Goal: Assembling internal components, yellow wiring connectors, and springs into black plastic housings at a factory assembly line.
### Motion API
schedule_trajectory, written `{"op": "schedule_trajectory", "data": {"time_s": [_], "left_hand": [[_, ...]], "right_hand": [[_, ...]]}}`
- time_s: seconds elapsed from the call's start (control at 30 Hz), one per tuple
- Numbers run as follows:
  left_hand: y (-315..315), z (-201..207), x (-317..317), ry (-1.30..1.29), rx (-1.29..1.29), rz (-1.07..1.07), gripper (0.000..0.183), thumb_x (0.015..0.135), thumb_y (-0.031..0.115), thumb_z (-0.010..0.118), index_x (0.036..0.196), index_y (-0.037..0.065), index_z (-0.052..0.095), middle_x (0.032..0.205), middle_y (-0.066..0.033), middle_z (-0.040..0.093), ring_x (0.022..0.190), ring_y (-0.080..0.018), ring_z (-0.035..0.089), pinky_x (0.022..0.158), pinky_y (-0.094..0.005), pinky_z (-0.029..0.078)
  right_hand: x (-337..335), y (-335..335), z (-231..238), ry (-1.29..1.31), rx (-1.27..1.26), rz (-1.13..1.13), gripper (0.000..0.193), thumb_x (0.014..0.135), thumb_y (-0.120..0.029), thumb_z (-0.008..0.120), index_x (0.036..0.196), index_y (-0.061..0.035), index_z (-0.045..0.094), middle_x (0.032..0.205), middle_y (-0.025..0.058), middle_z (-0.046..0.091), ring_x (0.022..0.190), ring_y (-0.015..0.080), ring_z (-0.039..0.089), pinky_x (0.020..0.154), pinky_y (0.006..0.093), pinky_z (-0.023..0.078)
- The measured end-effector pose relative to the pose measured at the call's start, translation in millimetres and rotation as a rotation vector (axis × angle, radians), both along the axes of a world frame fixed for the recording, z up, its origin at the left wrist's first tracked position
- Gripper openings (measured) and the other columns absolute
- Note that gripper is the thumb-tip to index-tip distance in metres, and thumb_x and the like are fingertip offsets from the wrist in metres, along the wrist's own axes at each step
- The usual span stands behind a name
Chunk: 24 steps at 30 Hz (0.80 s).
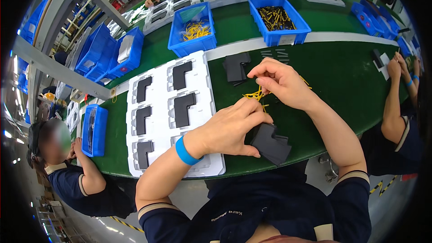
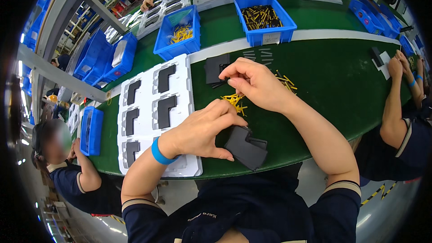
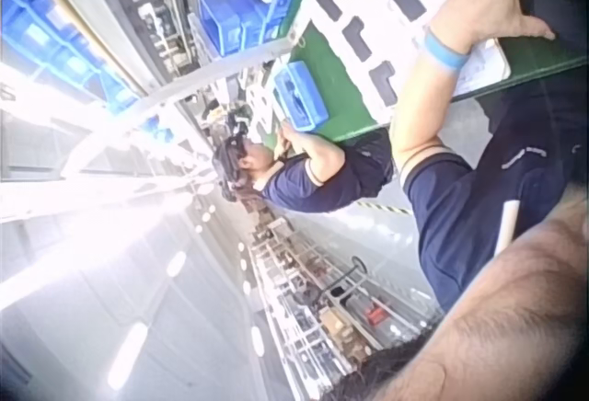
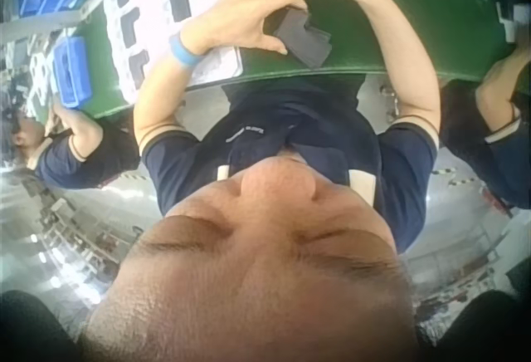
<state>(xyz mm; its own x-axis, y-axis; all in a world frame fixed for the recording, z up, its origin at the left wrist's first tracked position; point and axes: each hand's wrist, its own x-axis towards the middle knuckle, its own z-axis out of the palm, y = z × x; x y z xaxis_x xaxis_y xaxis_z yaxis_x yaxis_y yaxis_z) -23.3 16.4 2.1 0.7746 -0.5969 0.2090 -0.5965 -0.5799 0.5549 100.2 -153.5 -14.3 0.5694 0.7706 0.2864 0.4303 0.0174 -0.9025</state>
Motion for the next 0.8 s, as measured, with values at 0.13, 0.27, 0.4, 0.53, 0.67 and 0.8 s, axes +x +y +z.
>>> {"op": "schedule_trajectory", "data": {"time_s": [0.13,0.27,0.4,0.53,0.67,0.8], "left_hand": [[0,-3,3,-0.018,-0.107,0.020,0.070,0.053,0.020,0.088,0.111,0.008,0.050,0.102,-0.0096,0.051,0.097,-0.0299,0.051,0.079,-0.0367,0.046],[4,-3,2,0.298,-0.236,0.095,0.058,0.065,0.012,0.083,0.111,0.006,0.048,0.099,-0.0072,0.054,0.088,-0.0219,0.055,0.081,-0.0341,0.044],[12,-5,7,0.490,-0.404,0.148,0.053,0.075,0.002,0.074,0.120,0.004,0.046,0.093,-0.0024,0.058,0.085,-0.0128,0.056,0.079,-0.0312,0.044],[10,-9,6,0.570,-0.746,0.337,0.042,0.089,0.002,0.056,0.129,0.003,0.042,0.094,-0.0043,0.061,0.085,-0.0108,0.057,0.077,-0.0255,0.046],[5,-6,11,0.533,-0.757,0.570,0.020,0.095,0.005,0.047,0.114,-0.001,0.049,0.092,-0.0074,0.063,0.082,-0.0117,0.062,0.071,-0.0245,0.052],[-1,-8,9,0.420,-0.655,0.644,0.013,0.094,0.009,0.050,0.101,-0.002,0.052,0.083,-0.0085,0.065,0.067,-0.0108,0.063,0.057,-0.0234,0.050]], "right_hand": [[0,0,0,0.183,0.034,-0.004,0.013,0.092,-0.006,0.052,0.102,-0.0019,0.058,0.081,-0.0010,0.053,0.069,0.0043,0.052,0.062,0.0208,0.048],[1,-3,8,0.281,-0.019,-0.034,0.011,0.091,-0.008,0.056,0.099,-0.0012,0.059,0.079,-0.0009,0.055,0.065,0.0046,0.054,0.059,0.0206,0.048],[-1,-2,8,0.387,0.047,-0.042,0.013,0.089,-0.008,0.060,0.099,0.0002,0.059,0.079,0.0002,0.057,0.064,0.0054,0.055,0.058,0.0207,0.049],[-1,-3,9,0.460,0.118,-0.107,0.014,0.087,-0.008,0.062,0.097,0.0013,0.060,0.079,0.0025,0.059,0.063,0.0063,0.056,0.057,0.0212,0.049],[-6,-2,13,0.446,0.146,-0.133,0.011,0.087,-0.006,0.062,0.096,0.0011,0.060,0.078,0.0029,0.059,0.063,0.0067,0.057,0.058,0.0215,0.050],[-15,4,11,0.400,0.160,-0.114,0.012,0.087,-0.006,0.061,0.097,0.0013,0.061,0.078,0.0028,0.060,0.063,0.0072,0.057,0.057,0.0222,0.050]]}}
